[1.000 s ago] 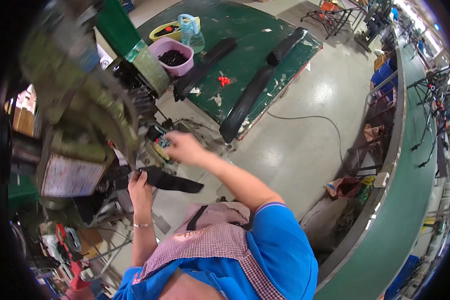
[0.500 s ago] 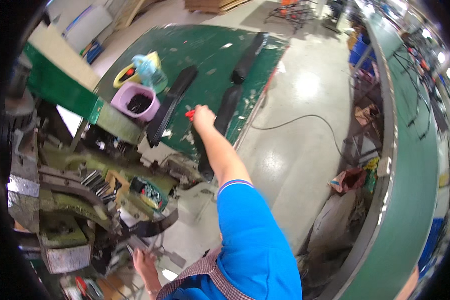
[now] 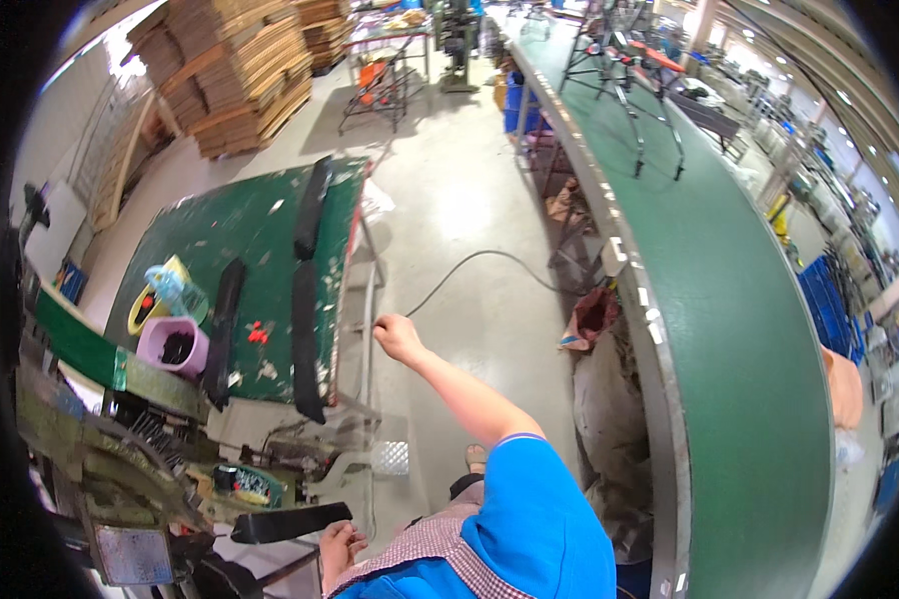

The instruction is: The person assembles metal furniture frames by attaching black plastic feet using a pneumatic riveting machine. They pick frames from a conveyor, position them under the machine, and secure the feet before moving the frames along the line.

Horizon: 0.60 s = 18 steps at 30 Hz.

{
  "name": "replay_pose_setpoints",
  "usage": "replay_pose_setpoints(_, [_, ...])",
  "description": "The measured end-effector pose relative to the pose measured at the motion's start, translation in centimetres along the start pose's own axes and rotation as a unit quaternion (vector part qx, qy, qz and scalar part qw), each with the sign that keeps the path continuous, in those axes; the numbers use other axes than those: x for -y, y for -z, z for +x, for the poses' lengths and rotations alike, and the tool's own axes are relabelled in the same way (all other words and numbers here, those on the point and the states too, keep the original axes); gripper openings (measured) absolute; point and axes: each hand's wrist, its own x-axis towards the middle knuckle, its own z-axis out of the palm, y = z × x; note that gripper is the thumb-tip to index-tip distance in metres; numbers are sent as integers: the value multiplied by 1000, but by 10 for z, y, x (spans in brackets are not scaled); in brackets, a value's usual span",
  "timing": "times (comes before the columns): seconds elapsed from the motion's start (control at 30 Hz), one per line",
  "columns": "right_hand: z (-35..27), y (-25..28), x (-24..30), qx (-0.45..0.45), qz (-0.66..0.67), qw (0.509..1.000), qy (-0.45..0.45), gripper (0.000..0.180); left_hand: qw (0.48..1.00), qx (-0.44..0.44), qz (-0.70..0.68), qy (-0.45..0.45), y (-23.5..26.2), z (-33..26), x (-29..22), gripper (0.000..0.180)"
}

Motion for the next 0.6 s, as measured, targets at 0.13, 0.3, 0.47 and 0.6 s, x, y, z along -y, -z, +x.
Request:
replay_pose_setpoints(0.13, [-21,115,-41,-44,97,983,-151,23,993,0,105,-45,-67,26,-29,14])
replay_pose_setpoints(0.3, [-42,241,-116,-177,158,956,-176,22,980,66,175,-63,-170,93,-43,13])
replay_pose_setpoints(0.47, [-66,375,-175,-298,187,927,-133,16,924,174,312,-133,-344,117,-78,20])
replay_pose_setpoints(0.6, [-84,469,-184,-427,255,855,-146,14,859,271,400,-168,-460,114,-91,19])
